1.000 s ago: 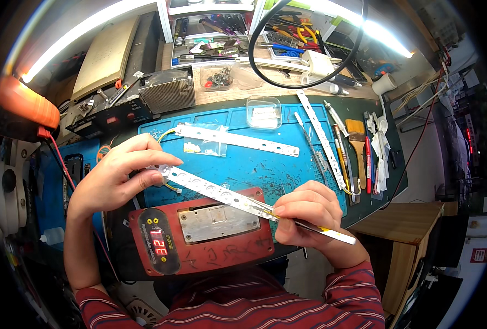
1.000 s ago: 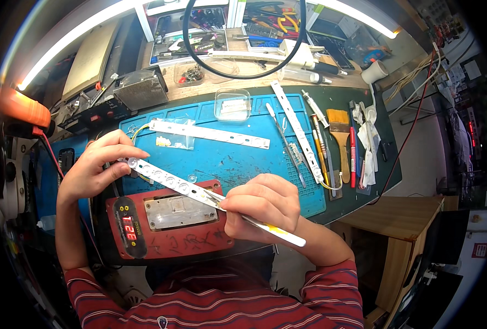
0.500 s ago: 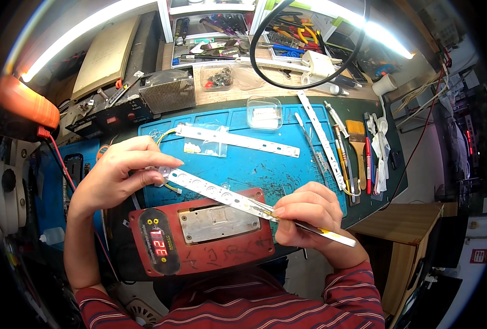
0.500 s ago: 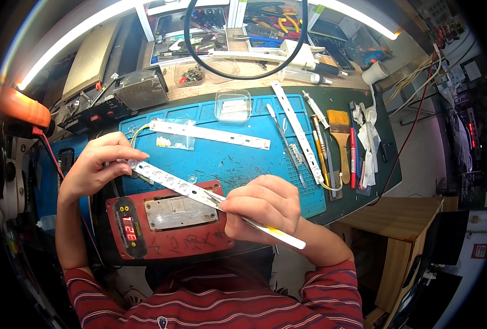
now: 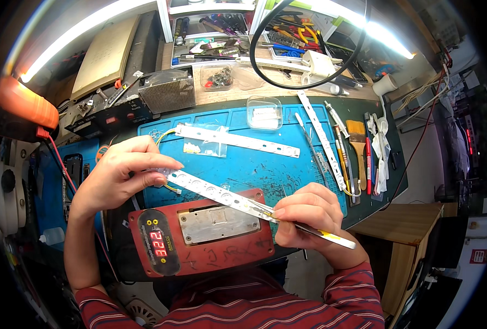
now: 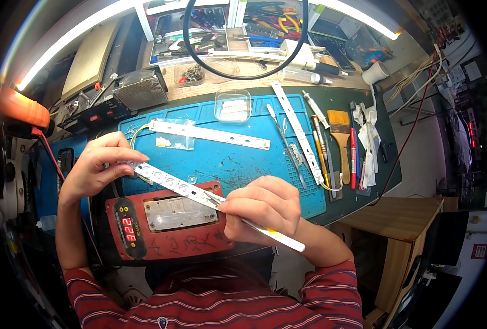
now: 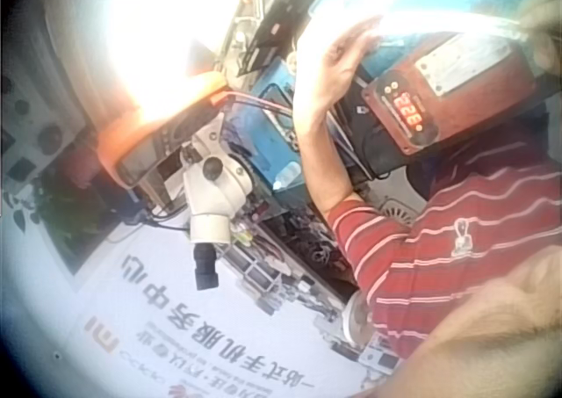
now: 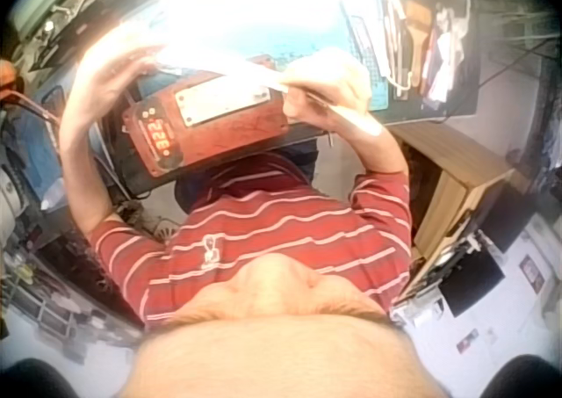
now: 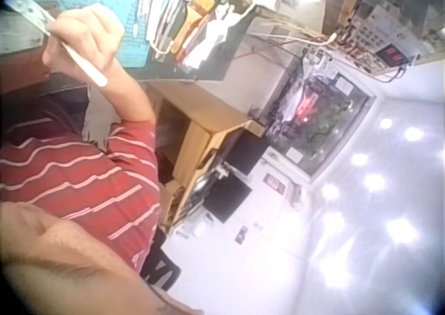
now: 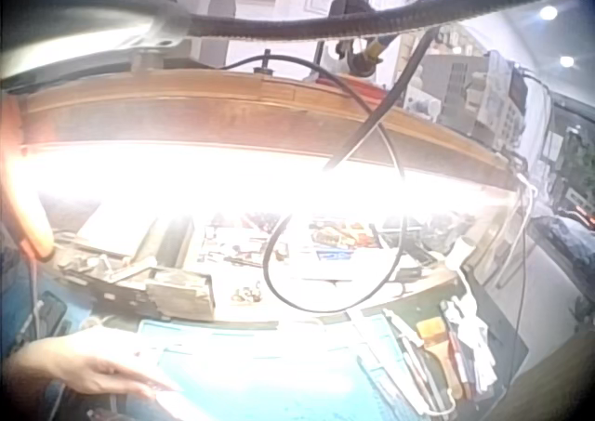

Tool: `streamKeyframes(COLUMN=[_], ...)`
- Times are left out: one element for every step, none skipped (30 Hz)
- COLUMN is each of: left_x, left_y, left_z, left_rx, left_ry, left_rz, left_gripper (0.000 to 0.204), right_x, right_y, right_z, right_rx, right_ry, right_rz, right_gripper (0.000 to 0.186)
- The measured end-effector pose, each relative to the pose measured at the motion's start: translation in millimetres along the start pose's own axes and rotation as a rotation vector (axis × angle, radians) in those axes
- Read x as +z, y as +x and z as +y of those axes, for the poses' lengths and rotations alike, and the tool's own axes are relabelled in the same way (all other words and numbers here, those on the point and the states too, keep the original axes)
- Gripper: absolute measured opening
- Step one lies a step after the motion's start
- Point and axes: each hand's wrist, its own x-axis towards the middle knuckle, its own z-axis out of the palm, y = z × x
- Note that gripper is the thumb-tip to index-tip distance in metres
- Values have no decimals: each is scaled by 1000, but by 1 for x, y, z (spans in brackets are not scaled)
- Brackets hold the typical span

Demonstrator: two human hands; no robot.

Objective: The person retrieves a small plastic bag from a shelf and moves to a workbench. They use tweezers to handle small components on a white LED strip, placing them into circular recesses. The person repeatedly inspects the strip and adjusts the components with the tweezers.

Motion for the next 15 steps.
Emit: streamKeyframes(left_x=[0, 1, 1, 1, 0, 0, 0, 0, 0, 0, 0, 0, 0, 0, 0], left_y=[0, 0, 0, 0, 0, -1, 0, 0, 0, 0, 0, 0, 0, 0, 0], left_z=[0, -1, -1, -1, 0, 0, 0, 0, 0, 0, 0, 0, 1, 1, 1], left_rx=[5, 11, 16, 23, 27, 30, 34, 35, 37, 38, 39, 40, 42, 42, 42], left_ry=[3, 8, 13, 17, 20, 22, 25, 28, 30, 33, 35, 36, 38, 39, 40], left_rz=[3, 5, 6, 9, 10, 11, 10, 10, 10, 10, 10, 11, 11, 11, 12], left_gripper=[34, 33, 33, 33, 33, 33, 33, 33, 33, 33, 33, 33, 33, 33, 33], right_x=[0, 0, 0, 0, 0, 0, -1, -1, -1, -1, -1, -1, -1, -2, -1], right_y=[0, -1, -2, -2, -1, -1, -1, -2, -2, -2, -2, -2, -2, -1, -1], right_z=[0, 0, -1, -1, -2, -1, -1, -1, -1, -1, -1, -1, -1, -1, -1], right_rx=[0, 7, 14, 19, 17, 14, 13, 13, 13, 13, 13, 13, 13, 12, 11], right_ry=[-3, -10, -18, -27, -26, -25, -24, -25, -27, -28, -25, -23, -21, -24, -27], right_rz=[5, -5, -15, -26, -27, -29, -29, -29, -28, -27, -29, -32, -34, -33, -33], right_gripper=[25, 23, 21, 19, 19, 19, 19, 19, 19, 19, 19, 19, 19, 19, 19])
